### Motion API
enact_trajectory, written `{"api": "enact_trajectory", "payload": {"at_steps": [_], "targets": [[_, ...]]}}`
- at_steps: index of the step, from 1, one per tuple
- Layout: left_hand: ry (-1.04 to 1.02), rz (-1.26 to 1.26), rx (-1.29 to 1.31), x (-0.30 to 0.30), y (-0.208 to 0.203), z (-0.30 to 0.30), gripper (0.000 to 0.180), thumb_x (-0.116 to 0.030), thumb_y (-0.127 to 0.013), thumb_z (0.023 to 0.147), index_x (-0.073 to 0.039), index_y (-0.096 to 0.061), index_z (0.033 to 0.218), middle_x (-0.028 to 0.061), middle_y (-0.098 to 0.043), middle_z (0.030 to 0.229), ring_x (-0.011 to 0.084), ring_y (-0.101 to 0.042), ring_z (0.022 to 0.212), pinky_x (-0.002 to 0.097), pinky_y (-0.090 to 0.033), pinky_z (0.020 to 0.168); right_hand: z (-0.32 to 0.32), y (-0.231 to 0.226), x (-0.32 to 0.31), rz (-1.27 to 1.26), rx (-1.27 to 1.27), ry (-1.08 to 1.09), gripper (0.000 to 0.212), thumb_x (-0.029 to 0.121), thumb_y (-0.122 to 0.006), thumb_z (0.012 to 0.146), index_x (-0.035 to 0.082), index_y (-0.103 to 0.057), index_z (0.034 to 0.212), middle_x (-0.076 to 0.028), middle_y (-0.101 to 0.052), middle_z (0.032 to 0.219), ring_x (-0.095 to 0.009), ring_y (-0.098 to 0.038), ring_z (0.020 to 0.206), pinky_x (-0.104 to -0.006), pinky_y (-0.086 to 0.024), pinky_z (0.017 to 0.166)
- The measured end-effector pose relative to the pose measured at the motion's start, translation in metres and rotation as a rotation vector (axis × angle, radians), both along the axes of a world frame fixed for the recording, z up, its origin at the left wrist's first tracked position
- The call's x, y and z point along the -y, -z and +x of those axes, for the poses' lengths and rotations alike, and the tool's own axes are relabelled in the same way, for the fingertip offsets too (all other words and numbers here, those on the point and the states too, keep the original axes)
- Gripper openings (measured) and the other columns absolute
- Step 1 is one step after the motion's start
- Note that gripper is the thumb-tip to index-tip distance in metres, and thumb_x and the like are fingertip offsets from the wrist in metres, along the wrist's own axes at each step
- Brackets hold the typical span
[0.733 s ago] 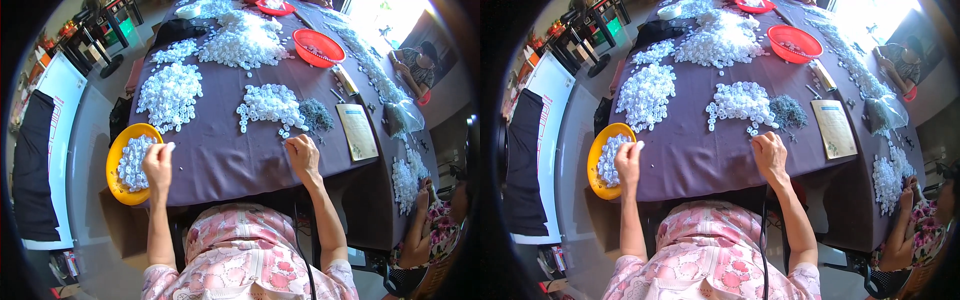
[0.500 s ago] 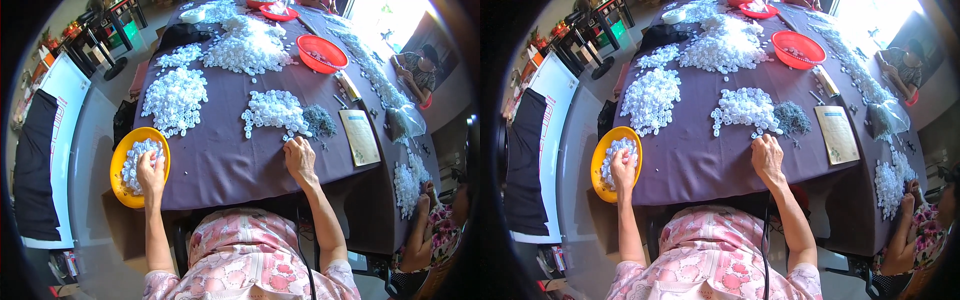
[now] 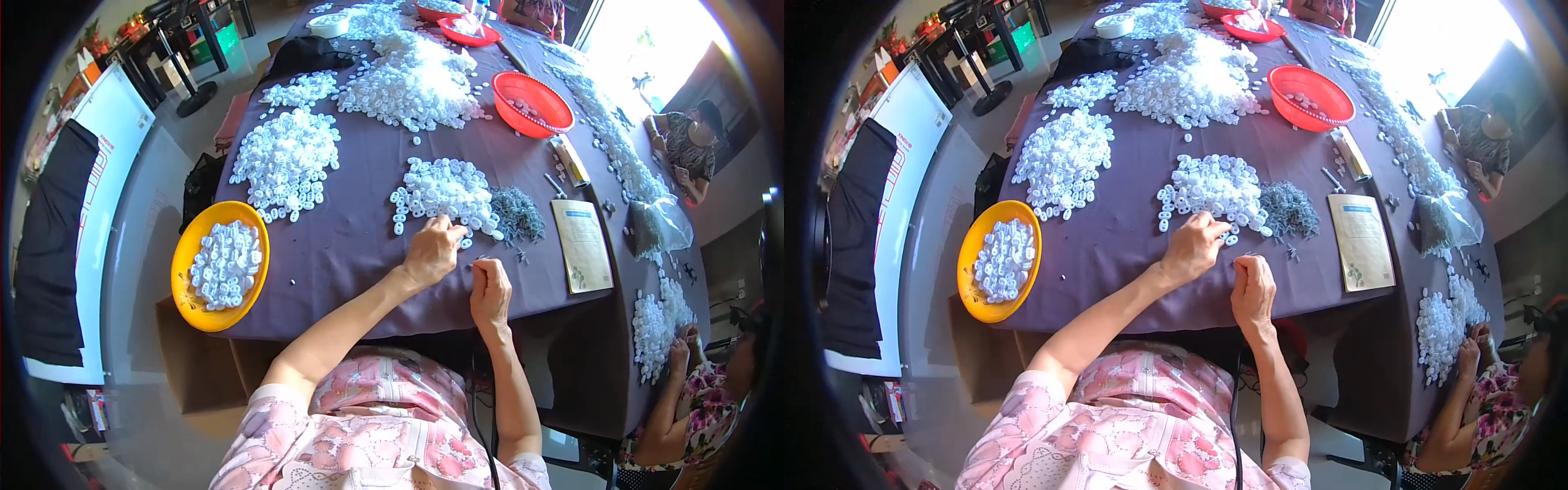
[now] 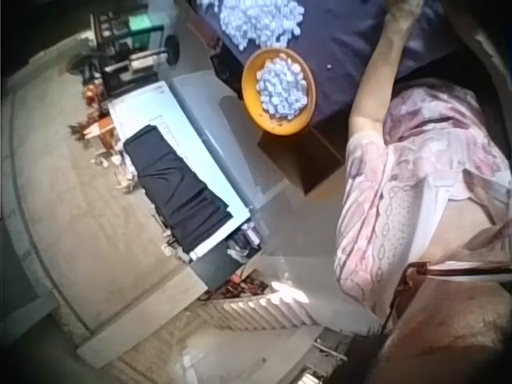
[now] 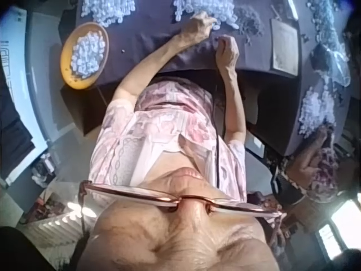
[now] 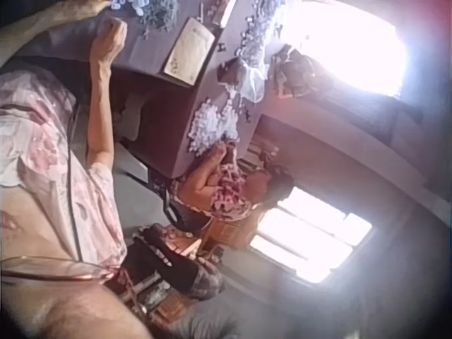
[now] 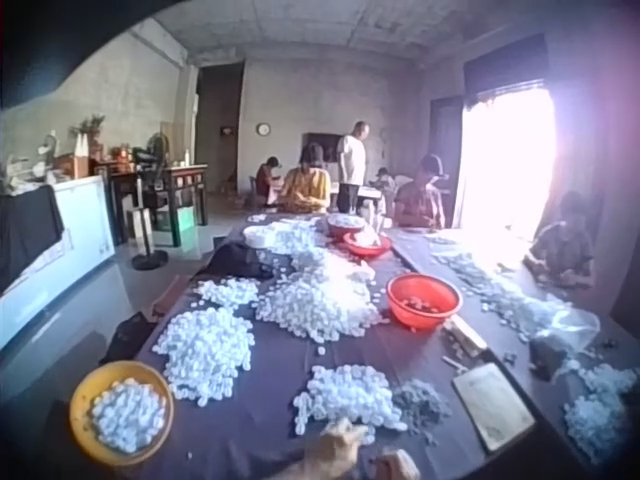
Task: The person assembles plastic cord locks by hand, picking up plastic components and pins from the table and fitting them together.
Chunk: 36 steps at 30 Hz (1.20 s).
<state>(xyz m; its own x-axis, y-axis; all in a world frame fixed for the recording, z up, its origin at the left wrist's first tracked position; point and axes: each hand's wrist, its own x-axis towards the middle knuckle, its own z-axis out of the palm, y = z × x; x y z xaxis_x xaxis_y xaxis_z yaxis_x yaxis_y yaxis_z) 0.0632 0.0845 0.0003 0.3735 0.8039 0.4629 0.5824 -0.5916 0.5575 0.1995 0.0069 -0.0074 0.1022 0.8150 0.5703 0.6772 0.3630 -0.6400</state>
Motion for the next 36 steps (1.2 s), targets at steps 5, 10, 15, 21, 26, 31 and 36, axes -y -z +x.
{"api": "enact_trajectory", "payload": {"at_steps": [5,10,15,21,26,31,36], "targets": [[0.062,-0.051,-0.064,-0.015,0.010,0.007,0.019,-0.011,-0.066,0.077,-0.008,-0.067,0.096,0.0153,-0.056,0.090,0.0312,-0.060,0.086,0.0388,-0.050,0.074,0.003,-0.001,-0.003,-0.038,-0.064,-0.012,0.007,-0.002,-0.056,0.082,0.002,-0.055,0.087,-0.014,-0.055,0.078,-0.032,-0.056,0.073,-0.0376,-0.046,0.065],[0.022,0.140,-0.237,-0.009,0.010,0.012,0.004,-0.003,-0.054,0.077,0.000,-0.056,0.080,0.0192,-0.057,0.088,0.0318,-0.061,0.082,0.0364,-0.053,0.070,0.005,-0.003,-0.004,0.011,0.020,-0.035,0.008,-0.005,-0.056,0.080,0.000,-0.056,0.086,-0.013,-0.057,0.077,-0.028,-0.058,0.070,-0.0337,-0.047,0.063],[-0.063,-0.056,-0.006,-0.004,0.010,0.003,0.006,-0.004,-0.054,0.080,0.000,-0.057,0.084,0.0171,-0.059,0.085,0.0329,-0.061,0.078,0.0401,-0.050,0.069,0.003,-0.001,-0.003,-0.002,-0.003,-0.044,0.008,-0.003,-0.056,0.079,0.003,-0.055,0.085,-0.013,-0.055,0.078,-0.031,-0.057,0.074,-0.0371,-0.046,0.065],[-0.114,-0.210,0.277,0.017,0.004,-0.017,0.004,-0.003,-0.057,0.081,-0.001,-0.060,0.082,0.0139,-0.061,0.080,0.0305,-0.061,0.073,0.0384,-0.048,0.065,0.000,-0.003,-0.002,-0.031,0.008,-0.058,0.010,-0.005,-0.054,0.080,0.002,-0.053,0.086,-0.013,-0.055,0.079,-0.030,-0.056,0.074,-0.0366,-0.045,0.066],[-0.009,-0.127,0.122,0.005,0.001,-0.005,0.007,-0.011,-0.064,0.079,-0.006,-0.065,0.083,0.0142,-0.060,0.085,0.0325,-0.062,0.077,0.0405,-0.050,0.067,-0.004,-0.002,-0.004,-0.013,-0.001,-0.049,0.009,-0.005,-0.053,0.080,0.002,-0.053,0.086,-0.014,-0.054,0.080,-0.031,-0.056,0.074,-0.0371,-0.045,0.066],[-0.132,-0.137,-0.071,0.009,0.007,0.013,0.006,-0.013,-0.062,0.080,-0.007,-0.064,0.081,0.0124,-0.058,0.086,0.0323,-0.062,0.078,0.0412,-0.051,0.069,-0.006,-0.004,-0.004,-0.025,0.009,-0.057,0.008,-0.005,-0.053,0.081,0.002,-0.054,0.086,-0.014,-0.055,0.080,-0.032,-0.055,0.075,-0.0374,-0.045,0.066],[-0.035,-0.186,0.144,0.020,0.009,0.004,0.003,-0.008,-0.057,0.082,-0.008,-0.059,0.080,0.0116,-0.057,0.084,0.0319,-0.061,0.076,0.0412,-0.049,0.065,-0.005,-0.004,-0.002,-0.016,0.017,-0.044,0.008,-0.004,-0.054,0.081,0.002,-0.054,0.086,-0.015,-0.055,0.079,-0.033,-0.056,0.075,-0.0375,-0.045,0.066]]}}
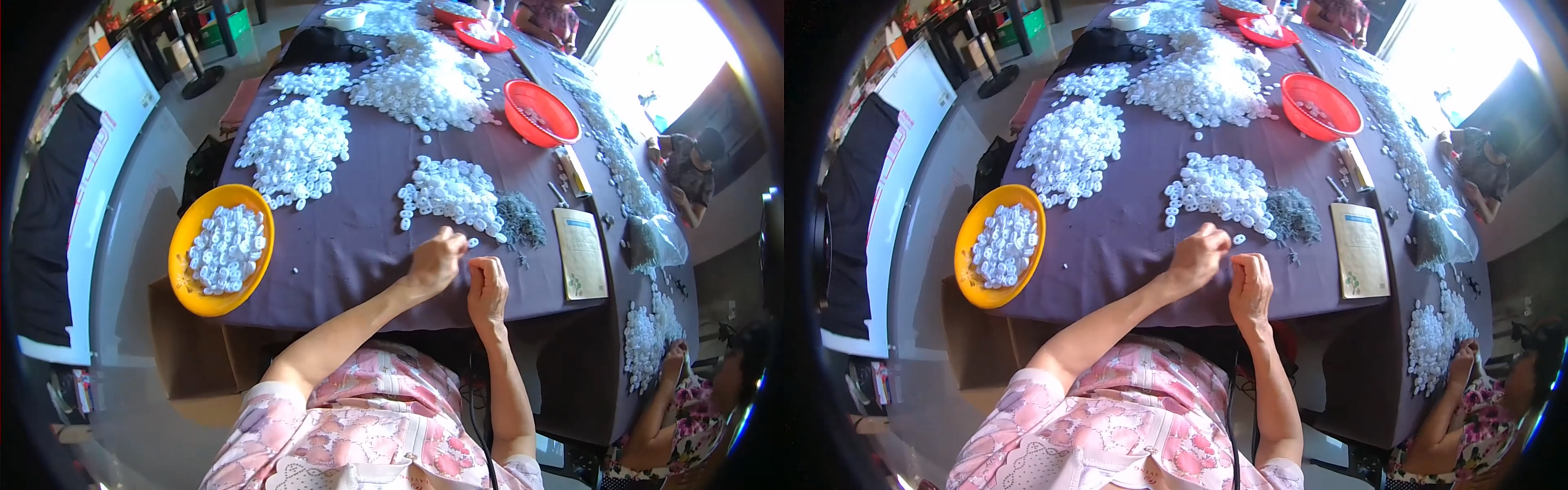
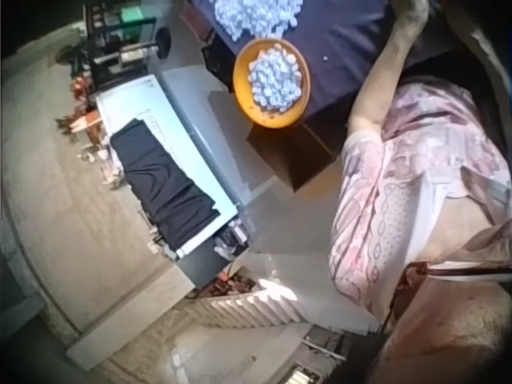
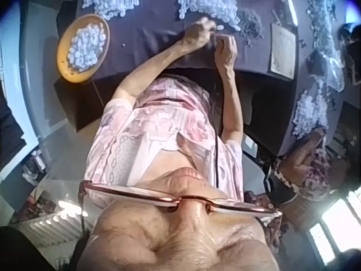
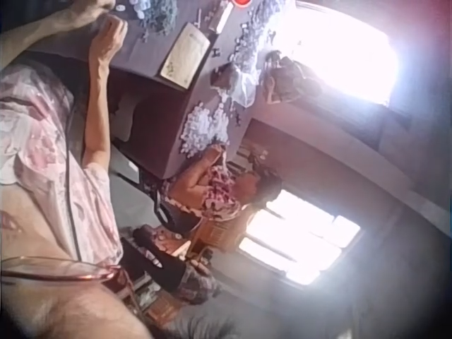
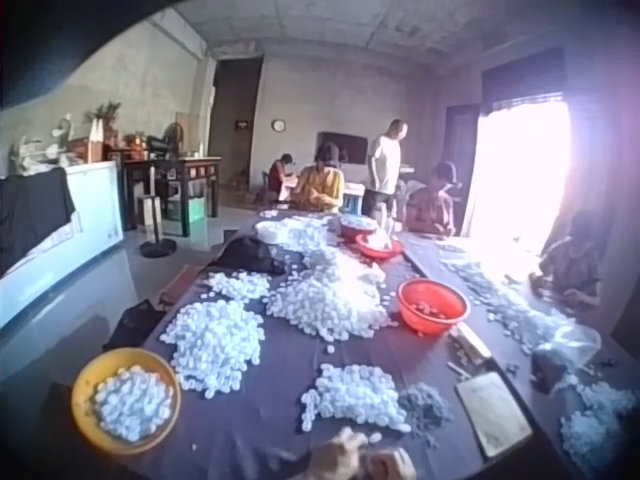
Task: The person assembles plastic cord locks by hand, picking up plastic components and pins from the table and fitting them together.
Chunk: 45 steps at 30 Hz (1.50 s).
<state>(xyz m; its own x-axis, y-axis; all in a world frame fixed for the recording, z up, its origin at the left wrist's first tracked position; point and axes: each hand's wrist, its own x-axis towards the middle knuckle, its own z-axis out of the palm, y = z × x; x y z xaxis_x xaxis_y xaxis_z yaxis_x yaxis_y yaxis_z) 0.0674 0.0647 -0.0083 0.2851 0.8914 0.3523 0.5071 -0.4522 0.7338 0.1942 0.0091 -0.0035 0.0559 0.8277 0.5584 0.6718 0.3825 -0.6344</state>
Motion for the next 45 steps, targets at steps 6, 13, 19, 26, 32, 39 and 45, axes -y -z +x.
{"api": "enact_trajectory", "payload": {"at_steps": [6,13,19,26,32,39,45], "targets": [[0.161,-0.253,0.324,0.027,-0.006,-0.039,0.009,-0.003,-0.058,0.088,-0.004,-0.059,0.096,0.0018,-0.058,0.078,0.0059,-0.053,0.055,0.0232,-0.045,0.047,-0.005,0.002,0.001,-0.115,-0.216,-0.069,0.003,0.000,-0.057,0.088,0.003,-0.057,0.089,0.000,-0.056,0.074,-0.006,-0.049,0.067,-0.0219,-0.042,0.060],[0.207,-0.347,0.361,0.037,-0.024,-0.060,0.017,-0.001,-0.059,0.086,-0.003,-0.054,0.103,0.0021,-0.061,0.075,0.0060,-0.055,0.058,0.0234,-0.047,0.050,-0.028,-0.009,0.007,-0.538,-0.620,-0.298,0.005,0.000,-0.054,0.090,0.002,-0.058,0.093,-0.001,-0.060,0.078,-0.006,-0.056,0.066,-0.0207,-0.048,0.060],[0.008,-0.700,0.573,0.047,-0.026,-0.064,0.012,-0.008,-0.063,0.087,-0.004,-0.059,0.098,0.0006,-0.063,0.075,0.0049,-0.056,0.056,0.0201,-0.045,0.047,-0.043,0.004,0.013,-0.419,-0.683,-0.233,0.003,0.001,-0.056,0.090,0.001,-0.057,0.093,-0.001,-0.060,0.078,-0.006,-0.055,0.067,-0.0209,-0.048,0.060],[0.005,-0.676,0.695,0.061,-0.021,-0.059,0.010,-0.013,-0.059,0.091,-0.004,-0.063,0.092,0.0009,-0.063,0.073,0.0055,-0.056,0.057,0.0193,-0.045,0.045,-0.051,0.008,0.017,-0.353,-0.734,-0.229,0.005,-0.001,-0.055,0.090,0.002,-0.058,0.092,0.000,-0.059,0.078,-0.005,-0.054,0.066,-0.0199,-0.047,0.060],[-0.040,-0.651,0.709,0.063,-0.011,-0.057,0.011,-0.014,-0.054,0.094,-0.004,-0.058,0.091,0.0013,-0.059,0.071,0.0073,-0.056,0.056,0.0204,-0.046,0.045,-0.049,0.003,0.017,-0.280,-0.528,-0.267,0.008,-0.004,-0.054,0.088,0.001,-0.059,0.091,0.000,-0.058,0.076,-0.006,-0.054,0.066,-0.0206,-0.047,0.061],[-0.019,-0.648,0.689,0.063,-0.008,-0.058,0.013,-0.014,-0.054,0.094,-0.003,-0.058,0.089,0.0021,-0.060,0.070,0.0069,-0.055,0.053,0.0207,-0.046,0.043,-0.052,0.002,0.018,-0.395,-0.855,-0.272,0.016,-0.008,-0.056,0.086,0.001,-0.059,0.099,-0.002,-0.061,0.085,-0.007,-0.059,0.071,-0.0203,-0.051,0.066],[-0.028,-0.652,0.685,0.063,-0.007,-0.058,0.014,-0.014,-0.054,0.093,-0.002,-0.058,0.089,0.0027,-0.061,0.070,0.0067,-0.055,0.052,0.0207,-0.046,0.043,-0.051,0.005,0.018,-0.388,-0.811,-0.277,0.017,-0.008,-0.057,0.085,0.002,-0.058,0.100,-0.003,-0.062,0.084,-0.008,-0.060,0.071,-0.0207,-0.051,0.066]]}}
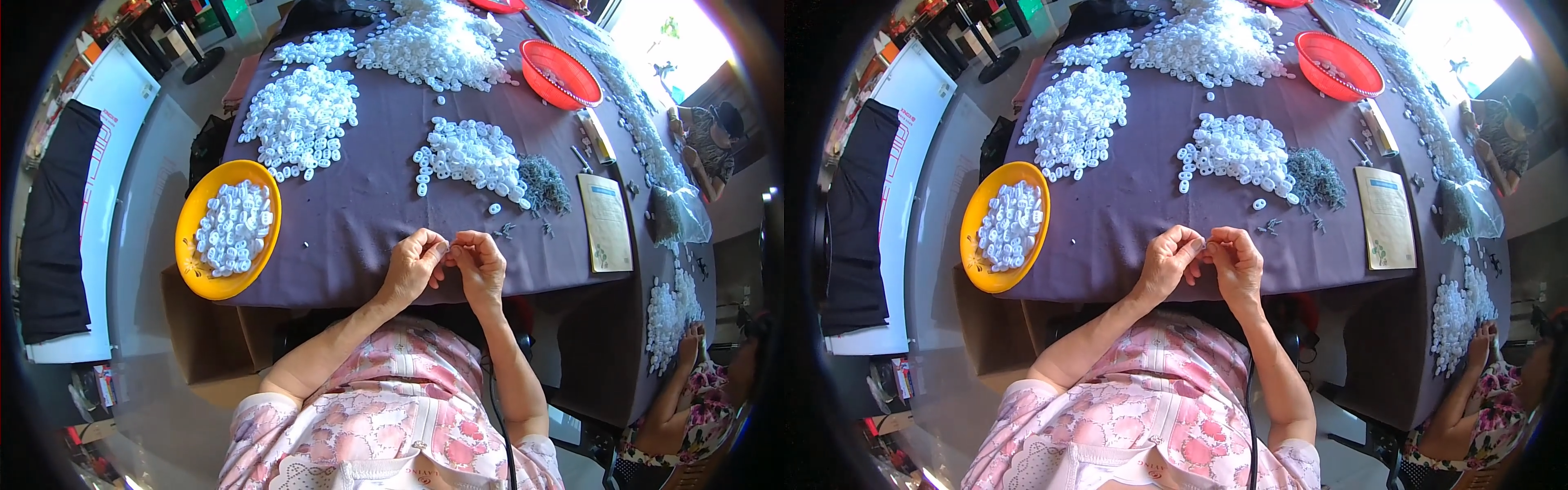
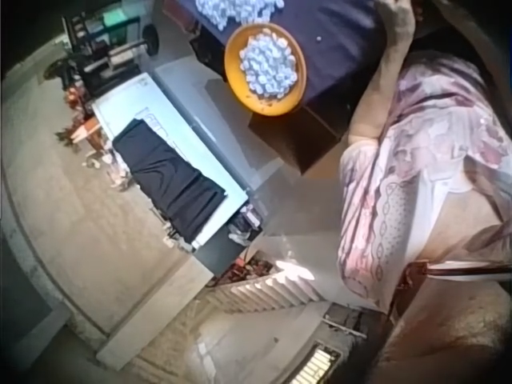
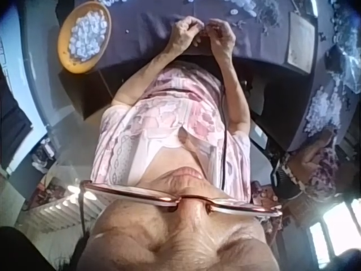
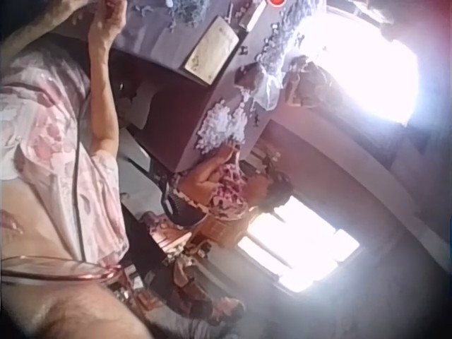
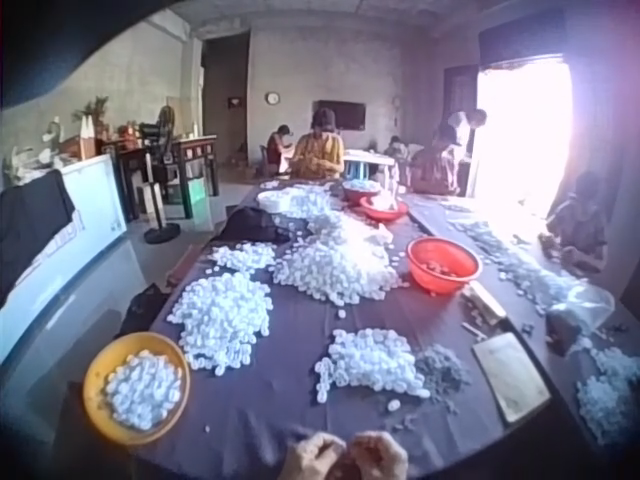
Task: The person assembles plastic cord locks by hand, picking up plastic components and pins from the table and fitting them together.
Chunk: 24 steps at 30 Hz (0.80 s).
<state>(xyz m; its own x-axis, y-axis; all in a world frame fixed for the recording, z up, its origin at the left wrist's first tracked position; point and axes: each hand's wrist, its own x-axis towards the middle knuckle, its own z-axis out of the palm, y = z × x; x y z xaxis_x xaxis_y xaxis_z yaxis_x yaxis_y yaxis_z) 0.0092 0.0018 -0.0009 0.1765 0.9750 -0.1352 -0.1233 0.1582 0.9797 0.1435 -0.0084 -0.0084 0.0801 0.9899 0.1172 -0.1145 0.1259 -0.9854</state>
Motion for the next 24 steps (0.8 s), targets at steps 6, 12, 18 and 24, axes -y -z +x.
{"api": "enact_trajectory", "payload": {"at_steps": [6,12,18,24], "targets": [[-0.001,0.006,-0.016,0.0003,-0.0023,-0.0002,0.014,-0.013,-0.055,0.093,-0.002,-0.058,0.087,0.0028,-0.062,0.070,0.0067,-0.055,0.051,0.0210,-0.045,0.042,-0.0006,0.0003,0.0003,0.022,0.028,0.014,0.016,-0.008,-0.059,0.084,0.002,-0.059,0.097,-0.003,-0.062,0.082,-0.008,-0.060,0.070,-0.0206,-0.051,0.065],[0.010,0.002,-0.005,-0.0001,-0.0010,-0.0020,0.013,-0.012,-0.055,0.093,-0.001,-0.059,0.087,0.0039,-0.064,0.071,0.0069,-0.055,0.050,0.0212,-0.045,0.041,-0.0015,0.0015,0.0001,0.017,0.029,0.019,0.014,-0.008,-0.058,0.084,0.002,-0.059,0.095,-0.002,-0.062,0.081,-0.007,-0.060,0.070,-0.0206,-0.050,0.064],[0.023,0.006,-0.024,-0.0007,-0.0029,-0.0035,0.013,-0.011,-0.055,0.093,0.000,-0.059,0.088,0.0046,-0.064,0.072,0.0070,-0.055,0.050,0.0212,-0.046,0.041,-0.0024,0.0031,0.0010,0.066,0.098,0.011,0.012,-0.008,-0.058,0.085,0.002,-0.058,0.092,-0.001,-0.061,0.078,-0.006,-0.058,0.069,-0.0196,-0.049,0.064],[0.017,-0.032,0.071,-0.0010,-0.0020,-0.0037,0.012,-0.011,-0.055,0.092,-0.001,-0.060,0.088,0.0040,-0.063,0.072,0.0067,-0.055,0.051,0.0206,-0.046,0.041,-0.0027,0.0028,0.0007,0.085,0.108,0.015,0.010,-0.008,-0.058,0.085,0.001,-0.058,0.091,-0.001,-0.061,0.078,-0.007,-0.059,0.070,-0.0217,-0.051,0.064]]}}
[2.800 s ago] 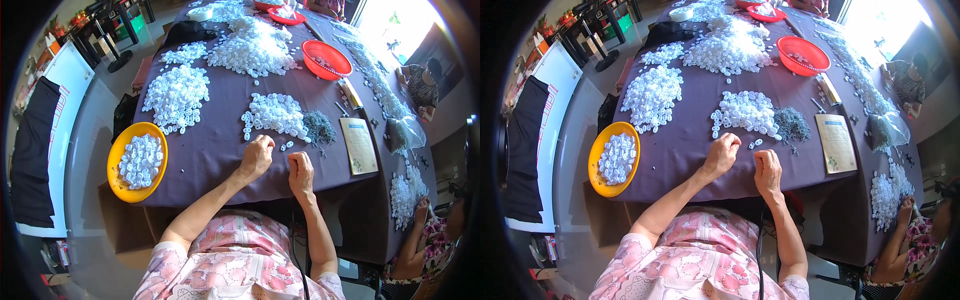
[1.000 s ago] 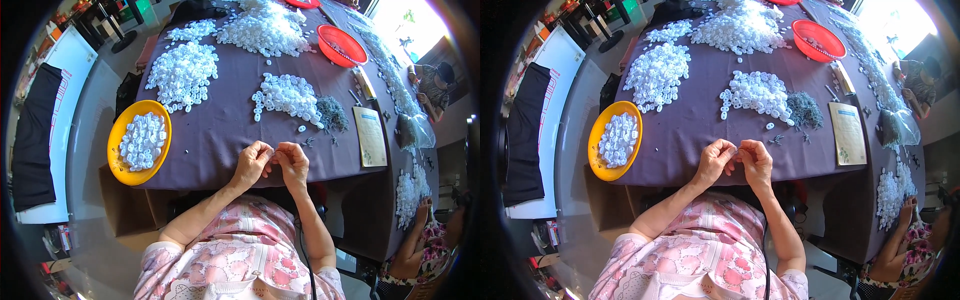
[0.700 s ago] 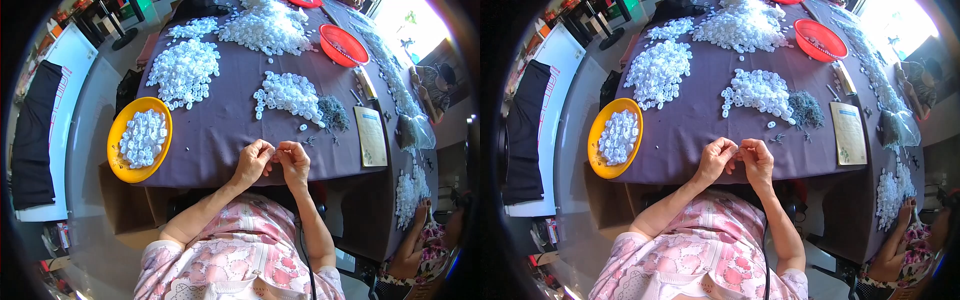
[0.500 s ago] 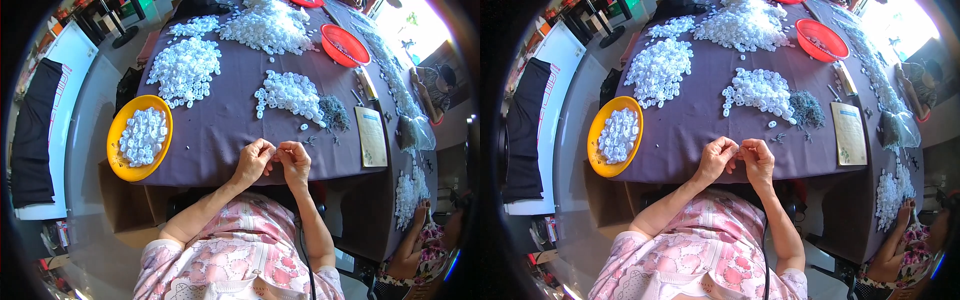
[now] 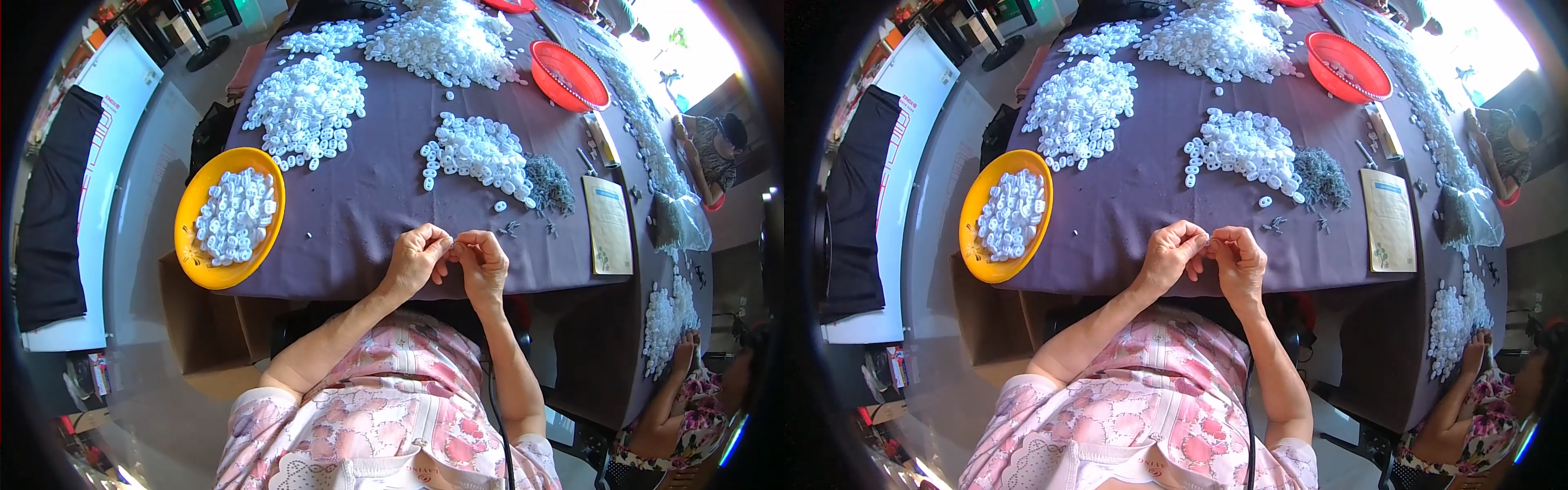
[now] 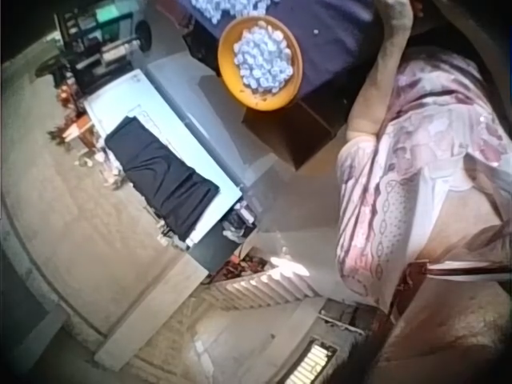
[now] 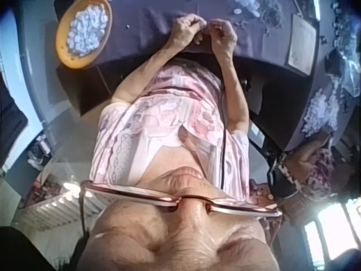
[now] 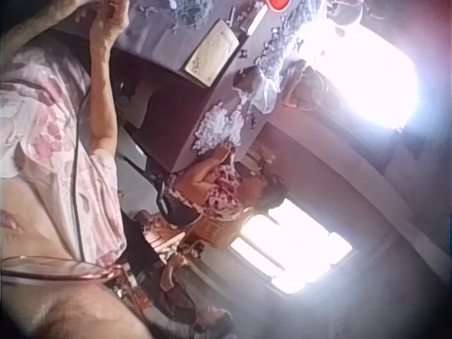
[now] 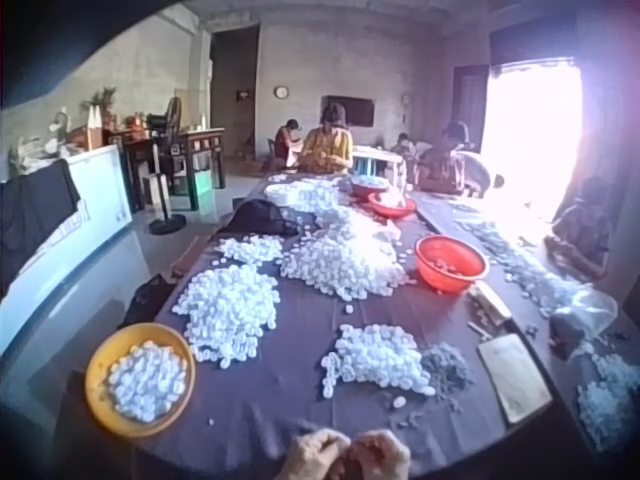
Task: The person assembles plastic cord locks by hand, picking up plastic components and pins from the table and fitting them together.
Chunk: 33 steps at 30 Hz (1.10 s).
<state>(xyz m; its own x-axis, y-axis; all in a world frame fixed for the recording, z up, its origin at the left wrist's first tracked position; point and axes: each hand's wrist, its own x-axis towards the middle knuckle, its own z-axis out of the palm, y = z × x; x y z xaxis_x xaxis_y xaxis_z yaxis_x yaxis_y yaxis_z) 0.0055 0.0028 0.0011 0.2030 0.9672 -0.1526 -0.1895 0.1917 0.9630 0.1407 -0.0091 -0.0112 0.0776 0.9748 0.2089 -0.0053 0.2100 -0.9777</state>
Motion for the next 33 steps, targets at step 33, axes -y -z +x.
{"api": "enact_trajectory", "payload": {"at_steps": [33], "targets": [[0.003,0.012,0.052,-0.0006,0.0034,-0.0037,0.012,-0.008,-0.054,0.092,-0.001,-0.059,0.084,0.0032,-0.061,0.069,0.0066,-0.056,0.051,0.0209,-0.047,0.042,0.0047,-0.0022,-0.0016,-0.039,0.182,-0.023,0.011,-0.007,-0.057,0.086,-0.001,-0.061,0.093,-0.004,-0.065,0.080,-0.009,-0.063,0.071,-0.0220,-0.052,0.061]]}}
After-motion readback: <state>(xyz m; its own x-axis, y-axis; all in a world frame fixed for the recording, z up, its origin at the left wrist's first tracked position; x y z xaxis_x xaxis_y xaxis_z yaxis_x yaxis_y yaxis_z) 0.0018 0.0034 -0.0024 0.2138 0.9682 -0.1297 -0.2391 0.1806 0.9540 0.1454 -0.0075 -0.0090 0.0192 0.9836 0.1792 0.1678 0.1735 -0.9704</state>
